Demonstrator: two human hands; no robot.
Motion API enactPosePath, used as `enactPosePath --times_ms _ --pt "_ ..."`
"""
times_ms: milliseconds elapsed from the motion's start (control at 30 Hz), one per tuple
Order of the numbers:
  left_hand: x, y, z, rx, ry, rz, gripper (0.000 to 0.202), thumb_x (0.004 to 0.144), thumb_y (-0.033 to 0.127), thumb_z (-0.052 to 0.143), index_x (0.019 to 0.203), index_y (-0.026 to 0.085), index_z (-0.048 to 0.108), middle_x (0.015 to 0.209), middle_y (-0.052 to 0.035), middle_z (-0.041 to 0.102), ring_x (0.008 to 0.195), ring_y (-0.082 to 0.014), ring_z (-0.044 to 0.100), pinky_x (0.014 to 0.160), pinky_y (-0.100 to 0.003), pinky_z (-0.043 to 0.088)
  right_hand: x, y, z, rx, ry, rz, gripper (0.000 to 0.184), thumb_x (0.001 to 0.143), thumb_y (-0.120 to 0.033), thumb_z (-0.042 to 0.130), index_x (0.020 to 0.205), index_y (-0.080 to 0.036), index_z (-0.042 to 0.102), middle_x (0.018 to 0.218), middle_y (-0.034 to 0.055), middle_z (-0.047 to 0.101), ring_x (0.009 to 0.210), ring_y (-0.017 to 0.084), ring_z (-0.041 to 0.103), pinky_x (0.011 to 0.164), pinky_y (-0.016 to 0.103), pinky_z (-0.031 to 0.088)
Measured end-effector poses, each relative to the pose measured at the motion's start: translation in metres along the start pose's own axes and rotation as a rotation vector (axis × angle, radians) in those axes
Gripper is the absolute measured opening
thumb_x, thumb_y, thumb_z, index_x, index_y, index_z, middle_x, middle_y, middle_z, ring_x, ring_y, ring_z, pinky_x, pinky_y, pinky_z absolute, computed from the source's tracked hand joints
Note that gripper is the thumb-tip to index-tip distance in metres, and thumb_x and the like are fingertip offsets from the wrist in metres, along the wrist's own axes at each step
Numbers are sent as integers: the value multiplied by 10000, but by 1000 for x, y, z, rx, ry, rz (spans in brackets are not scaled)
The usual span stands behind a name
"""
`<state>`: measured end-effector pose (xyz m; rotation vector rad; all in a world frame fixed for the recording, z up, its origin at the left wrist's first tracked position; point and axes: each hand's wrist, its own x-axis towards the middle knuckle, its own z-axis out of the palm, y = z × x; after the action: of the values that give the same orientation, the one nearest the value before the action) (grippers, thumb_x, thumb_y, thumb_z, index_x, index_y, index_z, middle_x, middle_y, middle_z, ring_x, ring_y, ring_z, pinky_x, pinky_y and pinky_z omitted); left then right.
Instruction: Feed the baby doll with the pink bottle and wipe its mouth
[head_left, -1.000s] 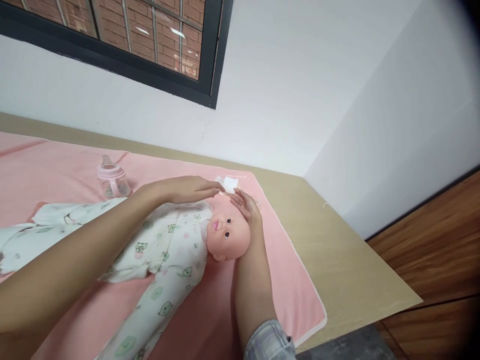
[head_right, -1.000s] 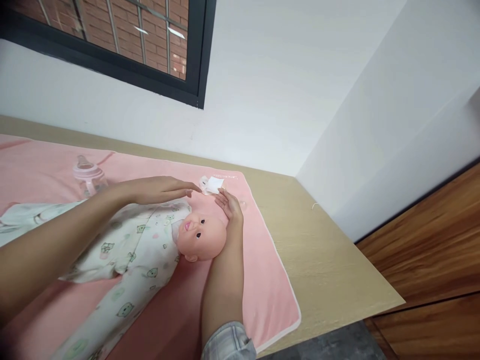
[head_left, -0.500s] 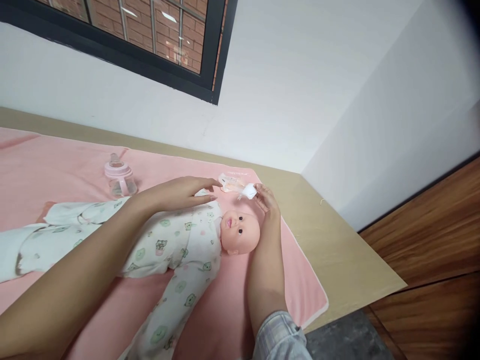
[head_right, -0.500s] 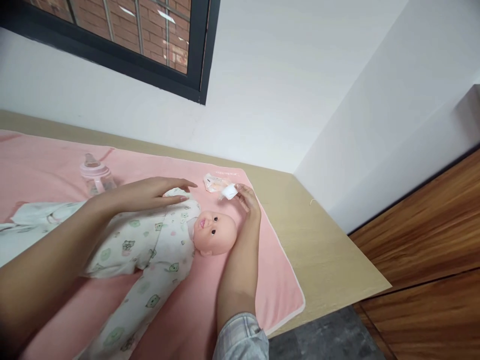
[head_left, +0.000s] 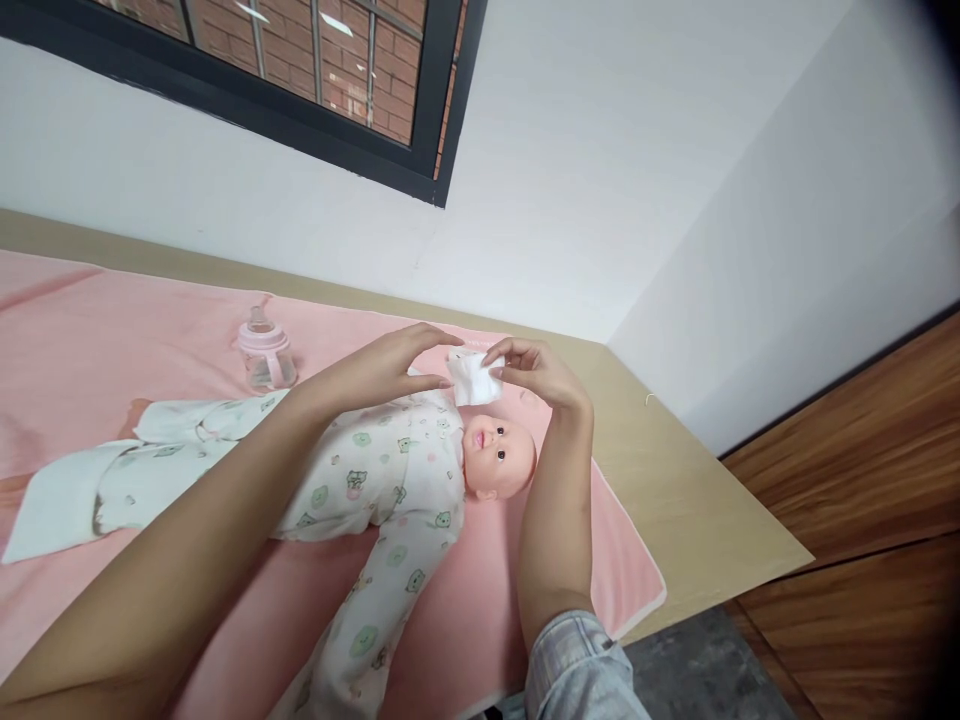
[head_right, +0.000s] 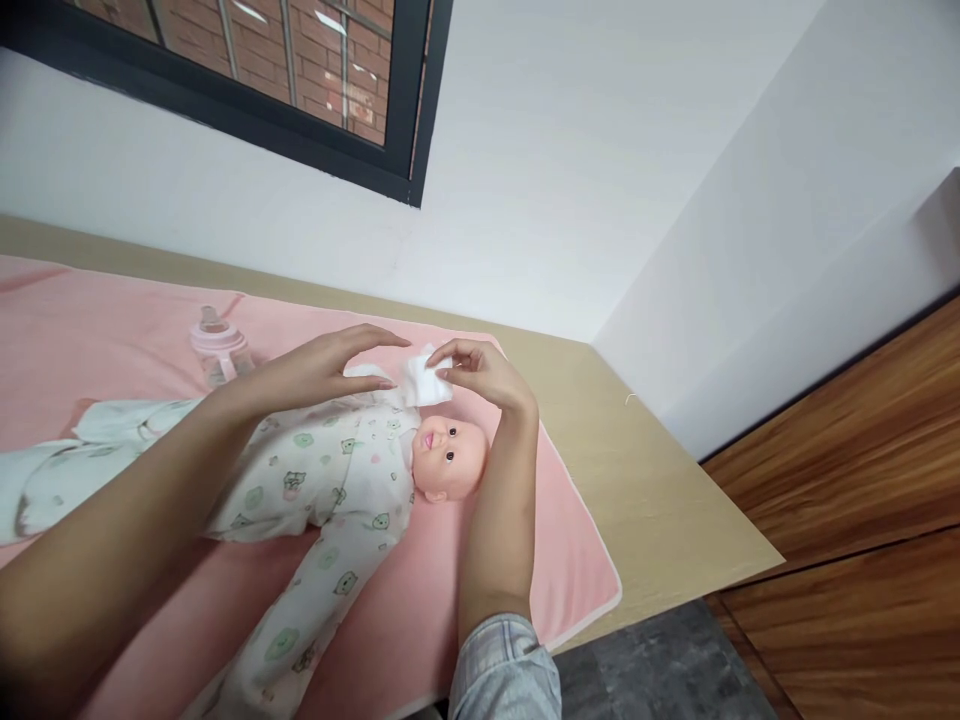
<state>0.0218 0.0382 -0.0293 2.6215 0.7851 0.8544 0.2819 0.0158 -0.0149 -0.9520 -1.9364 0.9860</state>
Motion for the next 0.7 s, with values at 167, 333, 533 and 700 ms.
enactPosePath --times_ms 167,333,533,700 --pt "2 2 0 -136 -50 36 433 833 514 672 1172 247 642 1281 -19 594 1180 -228 546 980 -303 424 -5 -20 11 -88 -71 -82 139 817 -279 671 919 -194 712 992 37 643 815 110 544 729 260 437" --pt "2 9 -2 -263 -92 74 229 850 425 679 998 256 726 1249 2 617 1128 -210 584 970 -291 431 -9 -30 15 -97 -79 -116 147 829 -319 669 891 -198 726 989 47 643 901 139 583 786 286 467" --pt "2 12 -2 -315 -15 106 213 830 423 705 948 252 750 1230 -18 628 1130 -223 588 984 -322 442 -8 -32 17 -115 -38 -91 161 828 -339 672 894 -208 737 1000 50 650 957 159 614 885 339 484" --pt "2 16 0 -306 89 94 218 830 421 699 947 245 754 1278 -28 606 1212 -244 541 1036 -350 426 -6 -34 23 -142 -22 -65 144 826 -338 671 900 -245 752 1024 44 647 1034 179 606 948 368 487"
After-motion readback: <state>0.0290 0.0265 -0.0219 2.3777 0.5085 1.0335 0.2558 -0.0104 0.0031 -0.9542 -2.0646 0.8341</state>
